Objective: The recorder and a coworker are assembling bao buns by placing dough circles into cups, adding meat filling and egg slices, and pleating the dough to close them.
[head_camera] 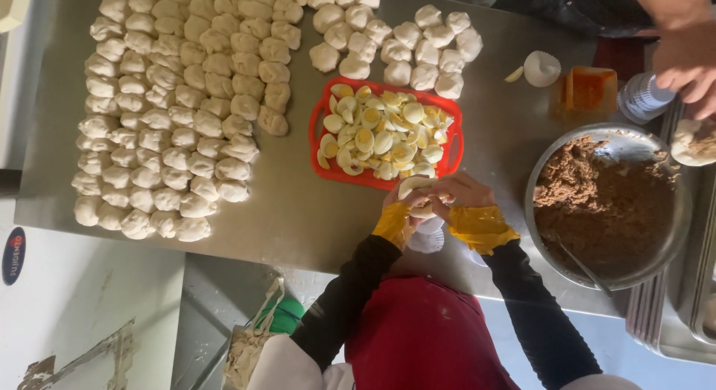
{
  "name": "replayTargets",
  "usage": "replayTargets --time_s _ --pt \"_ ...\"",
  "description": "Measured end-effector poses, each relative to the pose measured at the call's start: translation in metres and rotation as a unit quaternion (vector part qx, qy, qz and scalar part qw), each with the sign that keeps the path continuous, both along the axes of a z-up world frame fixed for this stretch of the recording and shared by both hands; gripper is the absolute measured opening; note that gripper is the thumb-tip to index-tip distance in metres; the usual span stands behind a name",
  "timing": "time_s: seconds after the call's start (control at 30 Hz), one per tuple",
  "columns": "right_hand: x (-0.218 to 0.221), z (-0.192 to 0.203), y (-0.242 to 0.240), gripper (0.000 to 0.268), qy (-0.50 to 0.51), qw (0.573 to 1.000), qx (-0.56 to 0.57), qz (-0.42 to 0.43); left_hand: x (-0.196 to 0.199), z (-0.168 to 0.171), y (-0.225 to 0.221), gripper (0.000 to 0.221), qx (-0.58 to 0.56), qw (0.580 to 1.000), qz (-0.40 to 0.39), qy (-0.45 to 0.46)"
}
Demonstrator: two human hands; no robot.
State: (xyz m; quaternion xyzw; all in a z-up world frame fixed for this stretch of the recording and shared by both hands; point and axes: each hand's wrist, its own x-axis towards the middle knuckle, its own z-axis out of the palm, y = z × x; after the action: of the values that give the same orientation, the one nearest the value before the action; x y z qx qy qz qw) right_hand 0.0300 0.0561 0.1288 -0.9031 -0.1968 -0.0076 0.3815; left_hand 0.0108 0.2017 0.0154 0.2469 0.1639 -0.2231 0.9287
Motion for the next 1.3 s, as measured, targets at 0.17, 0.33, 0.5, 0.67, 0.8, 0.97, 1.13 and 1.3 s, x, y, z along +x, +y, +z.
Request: replayTargets --time_s 0.17,0.33,0.5,0.67,0.8,0.97,1.13,1.3 --pt "-0.003 -0.032 -0.014 0.015 0.072 0.988 0.114 -0.081 -0.003 -0.018 -0.006 0.04 0.019 1.0 0.003 0.001" --pt "-0.006 -0.022 -0.019 0.018 0.144 0.956 0.236 -0.094 0.003 -0.009 -0.007 0.041 -0.014 1.0 0.016 -0.004" --pt "-0.012 0.0 -0.001 0.019 0.007 0.995 0.058 -0.076 0.002 -0.011 -0.01 0.044 -0.045 0.998 0.025 0.022" --pt "-0.011 -0.009 0.007 0.02 -0.154 0.987 -0.047 -0.015 0.001 -0.003 -0.011 0.054 -0.132 0.99 0.035 -0.032" --pt "-0.013 -0.015 0.002 0.019 -0.131 0.989 -0.07 -0.022 -0.008 -0.035 -0.006 0.057 -0.036 0.998 -0.013 -0.046" --pt "-0.021 -0.007 -0.002 0.023 0.066 0.993 -0.016 -0.101 -0.013 -0.014 0.004 0.06 -0.012 0.993 -0.043 -0.107" --pt "-0.021 -0.032 -0.038 0.029 0.179 0.957 0.148 -0.175 -0.01 0.019 0.017 0.059 0.02 0.989 -0.068 -0.128" --pt "-0.02 -0.037 -0.053 0.033 0.216 0.964 0.137 -0.072 -0.011 0.004 0.01 0.054 0.053 0.981 -0.1 -0.156"
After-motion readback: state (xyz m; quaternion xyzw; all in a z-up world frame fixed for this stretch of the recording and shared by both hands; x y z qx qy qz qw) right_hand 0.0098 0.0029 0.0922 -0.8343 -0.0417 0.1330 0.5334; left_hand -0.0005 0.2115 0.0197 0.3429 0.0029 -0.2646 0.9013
